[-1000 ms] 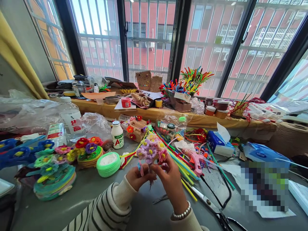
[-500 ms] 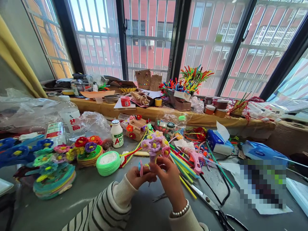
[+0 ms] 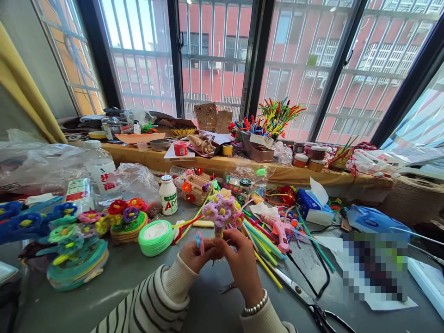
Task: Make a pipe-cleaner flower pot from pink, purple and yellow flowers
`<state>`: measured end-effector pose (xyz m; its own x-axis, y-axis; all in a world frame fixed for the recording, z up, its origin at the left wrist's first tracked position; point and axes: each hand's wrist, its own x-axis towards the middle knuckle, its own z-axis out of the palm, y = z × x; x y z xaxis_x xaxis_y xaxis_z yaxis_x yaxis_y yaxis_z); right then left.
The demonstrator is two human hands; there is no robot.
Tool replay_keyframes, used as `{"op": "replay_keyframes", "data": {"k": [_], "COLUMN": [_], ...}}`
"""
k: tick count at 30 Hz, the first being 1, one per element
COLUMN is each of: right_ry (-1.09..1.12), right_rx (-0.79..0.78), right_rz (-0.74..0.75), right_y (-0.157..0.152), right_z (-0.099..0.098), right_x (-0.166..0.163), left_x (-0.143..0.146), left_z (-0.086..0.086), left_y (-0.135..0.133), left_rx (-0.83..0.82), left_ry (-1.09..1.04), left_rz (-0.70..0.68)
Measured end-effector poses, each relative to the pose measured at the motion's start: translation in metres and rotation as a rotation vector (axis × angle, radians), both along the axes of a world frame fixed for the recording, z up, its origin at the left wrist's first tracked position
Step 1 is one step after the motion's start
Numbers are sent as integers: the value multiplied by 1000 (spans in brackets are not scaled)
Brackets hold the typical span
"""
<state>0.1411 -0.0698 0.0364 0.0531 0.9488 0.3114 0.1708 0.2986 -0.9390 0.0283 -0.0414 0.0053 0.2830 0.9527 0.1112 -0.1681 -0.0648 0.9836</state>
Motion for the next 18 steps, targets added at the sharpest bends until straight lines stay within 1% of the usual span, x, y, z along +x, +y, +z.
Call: {"op": "replay_keyframes", "data": {"k": [3, 6, 10, 12, 14, 18], "right_ry": [-102, -135, -137, -160, -197, -270], "right_rx": [48, 75, 112, 130, 145, 161], "right_rz": [-20, -59, -98, -133, -174, -232], "right_y": [-1, -3, -3, -3, -3, -4], "right_z": [2, 3, 0, -1, -2, -4], "right_x": [0, -1, -4, -4, -3, -2], "left_x": [0, -1, -3, -3, -4, -6], "left_z": [2, 2, 0, -2, -4, -8], "left_y": [0, 0, 2, 4, 5, 9], "left_rx": [32, 24, 29, 35, 79, 199], "left_ry": [21, 56, 104, 94, 96, 149], "left_rz": [29, 45, -3, -3, 25, 35]}}
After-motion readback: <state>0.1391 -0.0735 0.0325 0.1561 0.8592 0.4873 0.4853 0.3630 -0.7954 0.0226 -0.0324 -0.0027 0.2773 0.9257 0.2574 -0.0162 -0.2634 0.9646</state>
